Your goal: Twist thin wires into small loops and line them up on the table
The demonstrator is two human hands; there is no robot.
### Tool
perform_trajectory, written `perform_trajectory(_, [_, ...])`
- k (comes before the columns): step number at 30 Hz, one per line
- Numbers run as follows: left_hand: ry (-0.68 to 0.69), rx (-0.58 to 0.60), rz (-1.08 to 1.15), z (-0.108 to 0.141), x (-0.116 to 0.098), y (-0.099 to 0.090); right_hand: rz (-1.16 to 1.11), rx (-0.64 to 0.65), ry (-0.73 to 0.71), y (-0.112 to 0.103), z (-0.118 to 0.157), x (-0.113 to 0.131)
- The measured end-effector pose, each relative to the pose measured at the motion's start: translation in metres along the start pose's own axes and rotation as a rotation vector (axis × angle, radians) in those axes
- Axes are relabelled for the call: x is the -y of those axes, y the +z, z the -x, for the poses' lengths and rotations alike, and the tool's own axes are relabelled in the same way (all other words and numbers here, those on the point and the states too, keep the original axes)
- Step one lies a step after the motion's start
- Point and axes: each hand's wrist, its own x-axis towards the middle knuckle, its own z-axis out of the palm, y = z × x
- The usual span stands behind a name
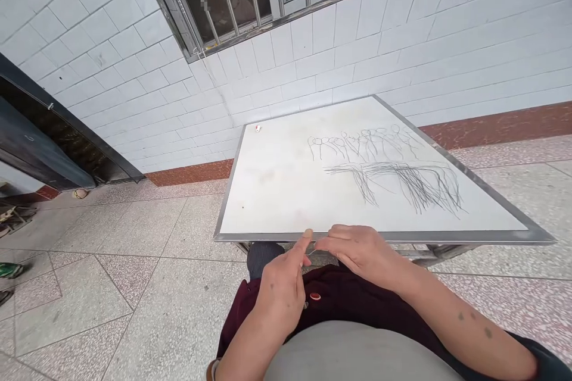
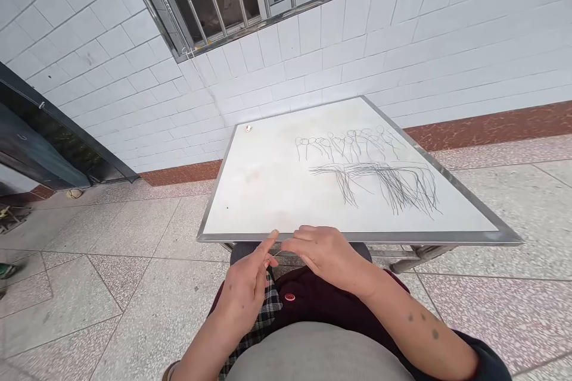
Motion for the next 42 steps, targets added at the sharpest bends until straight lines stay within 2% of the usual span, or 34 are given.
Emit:
perform_trajectory(3, [-0.025, -0.021, -0.029, 0.005, 0.007, -0.004, 0.016, -0.022, 0.031, -0.002, 0.001, -0.002])
perform_trajectory(6, [-0.113, -0.078, -0.101, 0.009, 0.017, -0.016, 0.014, -0.038, 0.057, -0.004, 0.002, -0.009])
perform_trajectory(10, [-0.277, -0.288, -0.181, 0.007, 0.024, -0.037, 0.06, -0.098, 0.14, -0.01, 0.0, -0.018])
perform_trajectory(13, [-0.277, -0.369, -0.116, 0.001, 0.014, -0.044, 0.041, -0.085, 0.141, -0.013, -0.005, -0.014])
perform_trajectory(15, [-0.195, -0.34, -0.074, -0.004, 0.002, -0.042, 0.024, -0.073, 0.118, -0.013, -0.009, -0.007])
perform_trajectory(19, [-0.057, -0.229, -0.081, -0.011, -0.014, -0.026, 0.001, -0.075, 0.091, -0.012, -0.016, 0.006])
perform_trajectory(24, [0.002, -0.296, -0.102, -0.013, -0.01, -0.008, -0.023, -0.062, 0.108, -0.01, -0.015, 0.01])
perform_trajectory(31, [0.131, -0.36, -0.288, -0.014, -0.001, -0.001, -0.036, -0.037, 0.144, -0.006, -0.016, 0.011])
perform_trajectory(36, [0.126, -0.345, -0.316, -0.013, 0.005, -0.001, -0.024, -0.021, 0.17, -0.008, -0.015, 0.009])
perform_trajectory(42, [0.002, -0.301, -0.241, -0.008, 0.014, -0.005, -0.026, 0.0, 0.196, -0.007, -0.013, 0.003])
